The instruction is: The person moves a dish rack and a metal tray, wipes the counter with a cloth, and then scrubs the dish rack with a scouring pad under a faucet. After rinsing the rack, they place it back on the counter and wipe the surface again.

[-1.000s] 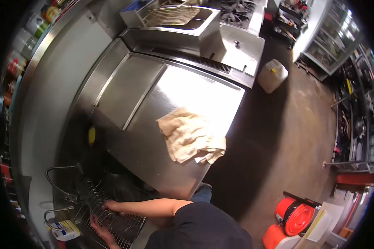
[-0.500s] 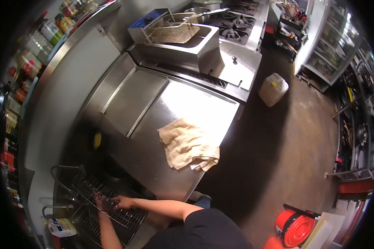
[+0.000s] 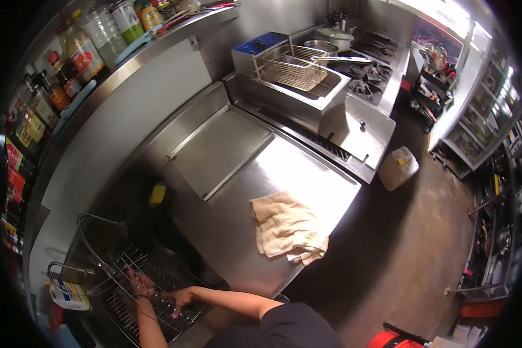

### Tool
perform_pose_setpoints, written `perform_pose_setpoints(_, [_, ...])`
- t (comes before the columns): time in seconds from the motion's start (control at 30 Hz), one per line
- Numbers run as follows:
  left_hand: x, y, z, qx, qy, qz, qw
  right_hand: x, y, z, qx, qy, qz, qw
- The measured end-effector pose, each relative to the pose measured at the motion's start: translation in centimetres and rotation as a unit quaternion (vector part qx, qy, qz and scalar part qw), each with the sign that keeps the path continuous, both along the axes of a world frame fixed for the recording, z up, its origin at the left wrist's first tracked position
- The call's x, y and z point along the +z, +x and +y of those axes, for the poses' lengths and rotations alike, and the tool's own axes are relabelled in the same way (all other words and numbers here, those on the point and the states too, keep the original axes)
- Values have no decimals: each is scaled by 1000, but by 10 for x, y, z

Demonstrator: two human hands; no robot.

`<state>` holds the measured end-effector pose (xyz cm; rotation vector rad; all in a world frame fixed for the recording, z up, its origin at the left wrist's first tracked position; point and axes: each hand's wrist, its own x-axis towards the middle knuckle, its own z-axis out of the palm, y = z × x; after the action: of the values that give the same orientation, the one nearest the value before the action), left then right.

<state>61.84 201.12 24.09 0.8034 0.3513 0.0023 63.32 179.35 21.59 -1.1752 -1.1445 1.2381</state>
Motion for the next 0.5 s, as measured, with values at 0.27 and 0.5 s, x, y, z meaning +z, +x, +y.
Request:
perform_pose_setpoints(0.27, [26,-34,-28,212,75,127,966,-58,29,11,-30,27,357,933])
perform_pose_setpoints(0.5, [-22,-46,-26,185,422,133,878,-57,-10,75,-44,-16,542,839])
